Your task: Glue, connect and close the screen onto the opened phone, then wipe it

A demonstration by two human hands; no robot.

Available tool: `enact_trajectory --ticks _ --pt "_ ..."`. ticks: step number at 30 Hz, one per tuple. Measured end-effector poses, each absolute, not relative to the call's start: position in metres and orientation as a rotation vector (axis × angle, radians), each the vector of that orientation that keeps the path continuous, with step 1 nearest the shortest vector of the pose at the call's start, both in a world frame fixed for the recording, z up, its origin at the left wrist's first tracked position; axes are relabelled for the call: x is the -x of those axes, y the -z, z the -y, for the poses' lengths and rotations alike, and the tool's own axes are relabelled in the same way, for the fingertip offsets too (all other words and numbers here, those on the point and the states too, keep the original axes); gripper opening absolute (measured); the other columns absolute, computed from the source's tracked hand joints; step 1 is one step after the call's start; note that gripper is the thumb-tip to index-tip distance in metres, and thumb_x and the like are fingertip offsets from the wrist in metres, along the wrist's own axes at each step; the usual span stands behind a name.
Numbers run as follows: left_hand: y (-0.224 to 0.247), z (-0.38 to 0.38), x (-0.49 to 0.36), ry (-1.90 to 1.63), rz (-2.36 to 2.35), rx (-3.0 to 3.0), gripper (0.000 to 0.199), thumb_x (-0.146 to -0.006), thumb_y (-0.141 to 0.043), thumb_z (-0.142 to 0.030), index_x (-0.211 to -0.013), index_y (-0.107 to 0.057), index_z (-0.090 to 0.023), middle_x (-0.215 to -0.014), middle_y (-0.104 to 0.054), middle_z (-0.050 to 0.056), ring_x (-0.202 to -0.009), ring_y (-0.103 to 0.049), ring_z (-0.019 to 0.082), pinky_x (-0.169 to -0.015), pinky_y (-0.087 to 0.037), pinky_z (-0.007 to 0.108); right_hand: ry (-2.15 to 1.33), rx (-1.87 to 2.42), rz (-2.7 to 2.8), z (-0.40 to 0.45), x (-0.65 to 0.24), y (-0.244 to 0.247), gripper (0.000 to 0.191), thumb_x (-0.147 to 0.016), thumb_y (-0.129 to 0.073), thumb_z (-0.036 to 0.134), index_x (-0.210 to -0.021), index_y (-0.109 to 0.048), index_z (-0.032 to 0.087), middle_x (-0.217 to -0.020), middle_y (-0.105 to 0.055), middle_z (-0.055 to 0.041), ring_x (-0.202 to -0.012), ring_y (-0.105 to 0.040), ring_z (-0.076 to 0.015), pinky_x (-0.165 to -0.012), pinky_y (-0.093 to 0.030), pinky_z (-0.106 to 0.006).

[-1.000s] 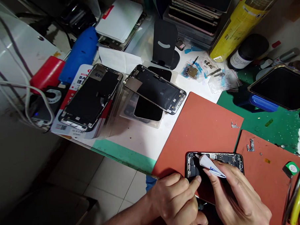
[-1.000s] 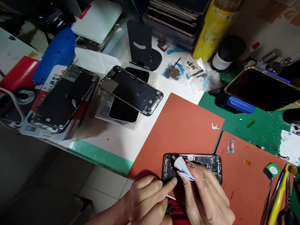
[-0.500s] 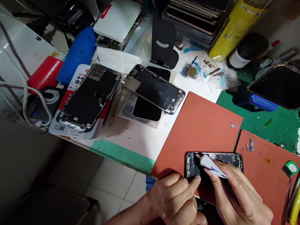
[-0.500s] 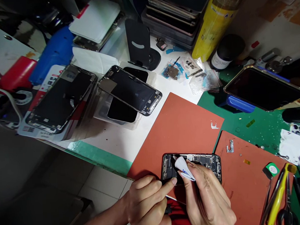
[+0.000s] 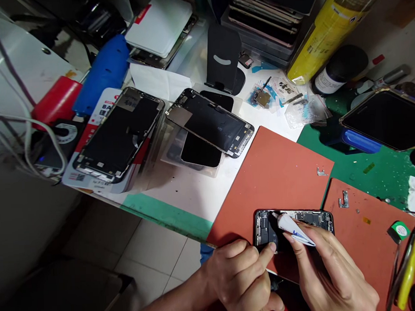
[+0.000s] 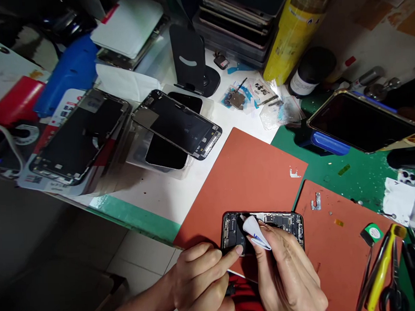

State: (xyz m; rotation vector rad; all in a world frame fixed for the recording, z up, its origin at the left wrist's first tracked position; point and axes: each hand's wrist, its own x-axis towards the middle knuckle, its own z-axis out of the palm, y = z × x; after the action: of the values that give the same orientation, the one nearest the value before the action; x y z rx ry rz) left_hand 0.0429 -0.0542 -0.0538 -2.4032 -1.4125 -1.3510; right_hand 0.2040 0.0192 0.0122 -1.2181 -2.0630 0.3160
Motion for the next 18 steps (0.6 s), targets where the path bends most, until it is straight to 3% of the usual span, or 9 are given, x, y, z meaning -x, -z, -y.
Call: enact_trajectory --ticks 6,11,18 --pt "0.0522 0.0526 -0.0432 1.357 1.417 2.365 0.06 -0.106 -0.055 -0.055 -0.056 -0.052 -0.022 -0.1 -0.086 0.018 -0.061 -0.056 0.017 -0.054 -0.033 0.034 -0.305 1.16 2.12 -0.0204 -0.2074 -0.0099 0.029 -0.09 -0.08 -0.001 -0.115 -0.077 0.014 -0.1 -0.081 -0.004 -0.087 -0.078 -0.0163 -0.084 -0.063 -0.031" --pt "0.0531 0.0523 -0.0438 1.37 1.415 2.375 0.059 -0.108 -0.054 -0.048 -0.055 -0.049 -0.022 -0.099 -0.085 0.018 -0.061 -0.054 0.016 -0.056 -0.034 0.033 -0.284 1.184 2.117 -0.0202 -0.2099 -0.0091 0.038 -0.089 -0.082 0.001 -0.122 -0.076 0.019 -0.099 -0.082 -0.0015 -0.085 -0.079 -0.018 -0.081 -0.064 -0.032" --pt "0.0517 0.0531 -0.0435 1.361 1.427 2.365 0.061 -0.107 -0.056 -0.052 -0.054 -0.051 -0.021 -0.098 -0.085 0.018 -0.064 -0.057 0.016 -0.058 -0.037 0.033 -0.303 1.183 2.11 -0.0192 -0.2096 -0.0093 0.047 -0.088 -0.081 -0.002 -0.129 -0.075 0.02 -0.099 -0.082 -0.0017 -0.085 -0.079 -0.0185 -0.079 -0.065 -0.033"
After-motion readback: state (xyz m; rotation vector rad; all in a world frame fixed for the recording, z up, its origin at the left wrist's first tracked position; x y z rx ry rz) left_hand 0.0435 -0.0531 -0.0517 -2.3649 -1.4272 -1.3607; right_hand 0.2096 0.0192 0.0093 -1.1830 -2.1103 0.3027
